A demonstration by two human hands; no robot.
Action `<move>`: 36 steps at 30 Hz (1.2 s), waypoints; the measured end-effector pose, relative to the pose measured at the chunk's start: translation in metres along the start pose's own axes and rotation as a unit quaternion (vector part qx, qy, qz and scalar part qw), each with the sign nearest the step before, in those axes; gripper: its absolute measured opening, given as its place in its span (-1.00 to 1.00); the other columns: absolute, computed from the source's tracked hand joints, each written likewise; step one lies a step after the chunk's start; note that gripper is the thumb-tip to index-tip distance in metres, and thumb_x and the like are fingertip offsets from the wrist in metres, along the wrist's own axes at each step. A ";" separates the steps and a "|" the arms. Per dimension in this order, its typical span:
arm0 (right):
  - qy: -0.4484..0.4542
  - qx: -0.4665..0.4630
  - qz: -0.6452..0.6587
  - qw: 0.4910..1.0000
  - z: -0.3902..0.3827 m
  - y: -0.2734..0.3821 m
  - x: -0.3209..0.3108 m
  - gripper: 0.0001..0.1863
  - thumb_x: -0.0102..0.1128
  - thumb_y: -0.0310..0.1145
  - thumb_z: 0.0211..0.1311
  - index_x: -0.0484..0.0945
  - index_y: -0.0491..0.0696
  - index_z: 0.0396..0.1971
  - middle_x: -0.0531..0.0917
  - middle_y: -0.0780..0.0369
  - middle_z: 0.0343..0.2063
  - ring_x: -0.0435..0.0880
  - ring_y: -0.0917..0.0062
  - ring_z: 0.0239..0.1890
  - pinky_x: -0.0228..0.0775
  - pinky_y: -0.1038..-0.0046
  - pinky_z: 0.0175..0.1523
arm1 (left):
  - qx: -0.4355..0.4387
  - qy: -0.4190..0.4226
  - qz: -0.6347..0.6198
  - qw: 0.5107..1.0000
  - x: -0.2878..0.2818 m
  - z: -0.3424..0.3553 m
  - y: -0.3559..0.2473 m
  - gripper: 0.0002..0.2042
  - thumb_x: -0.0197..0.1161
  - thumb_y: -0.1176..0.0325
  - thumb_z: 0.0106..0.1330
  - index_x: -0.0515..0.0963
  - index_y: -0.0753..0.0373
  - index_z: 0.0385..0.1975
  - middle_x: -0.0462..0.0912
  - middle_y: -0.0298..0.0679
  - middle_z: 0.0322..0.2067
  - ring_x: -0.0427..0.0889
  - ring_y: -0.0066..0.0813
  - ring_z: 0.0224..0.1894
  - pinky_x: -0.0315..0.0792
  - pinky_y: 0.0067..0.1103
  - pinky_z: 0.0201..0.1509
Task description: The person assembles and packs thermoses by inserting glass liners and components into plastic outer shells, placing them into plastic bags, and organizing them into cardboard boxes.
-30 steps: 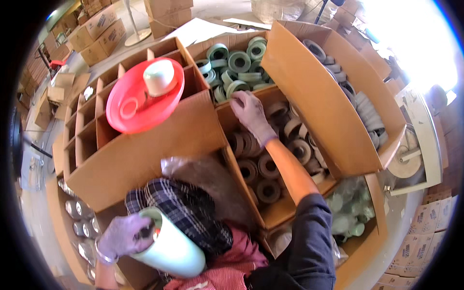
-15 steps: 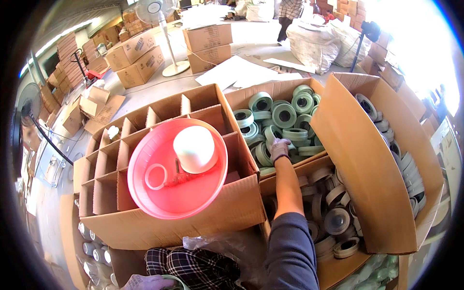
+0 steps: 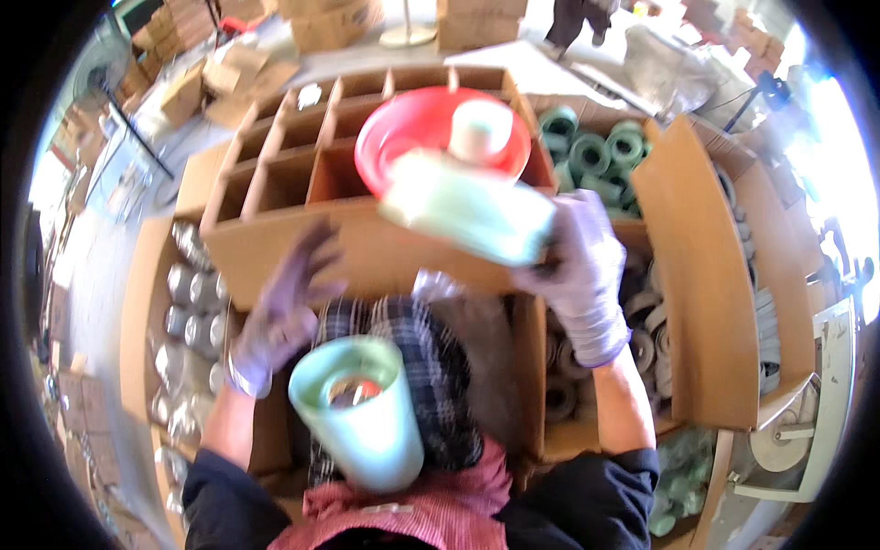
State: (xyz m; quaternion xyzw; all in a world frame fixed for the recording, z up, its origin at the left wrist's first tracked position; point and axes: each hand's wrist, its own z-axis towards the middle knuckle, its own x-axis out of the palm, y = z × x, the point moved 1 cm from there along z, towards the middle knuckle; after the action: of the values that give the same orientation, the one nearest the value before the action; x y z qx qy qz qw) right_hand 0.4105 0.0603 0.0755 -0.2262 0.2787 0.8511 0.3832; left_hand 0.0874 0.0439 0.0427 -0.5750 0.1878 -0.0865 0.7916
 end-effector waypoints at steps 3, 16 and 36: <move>0.134 -0.203 -0.014 0.970 -0.021 0.073 0.039 -0.46 0.47 -0.09 -0.25 0.52 -0.01 -0.23 0.52 0.22 -0.37 0.60 0.25 -0.33 0.51 0.36 -0.32 | 0.012 0.082 -0.062 0.995 -0.005 -0.007 -0.007 -0.12 0.21 -0.37 0.12 0.40 0.29 0.24 0.38 -0.06 0.26 0.28 -0.23 0.36 0.20 -0.34 0.37; 0.282 0.201 0.411 0.843 -0.080 0.124 0.103 -0.61 -0.09 -0.18 0.43 0.56 -0.18 -0.08 0.61 0.07 -0.10 0.58 0.36 0.00 0.36 0.43 0.16 | -0.057 0.108 -0.023 0.992 -0.021 -0.079 0.026 -0.26 0.31 -0.28 0.06 0.61 0.34 -0.03 0.54 -0.03 0.09 0.50 -0.18 0.18 0.32 -0.38 0.28; 0.379 0.053 0.140 0.913 -0.082 0.164 -0.048 -0.58 0.23 -0.30 0.15 0.55 -0.03 0.05 0.57 0.01 -0.17 0.61 0.09 -0.13 0.49 0.21 -0.03 | 0.023 -0.134 0.102 0.985 0.087 -0.129 0.074 -0.46 0.20 0.35 0.32 0.26 0.41 0.25 0.33 0.08 0.21 0.31 -0.06 0.27 0.15 -0.36 0.40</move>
State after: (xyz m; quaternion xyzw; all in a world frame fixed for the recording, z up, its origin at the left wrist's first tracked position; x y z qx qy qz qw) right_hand 0.3256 -0.1083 0.0932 -0.4702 0.4763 0.7303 0.1370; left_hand 0.1097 -0.0759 -0.0792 -0.5407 0.1360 0.0680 0.8273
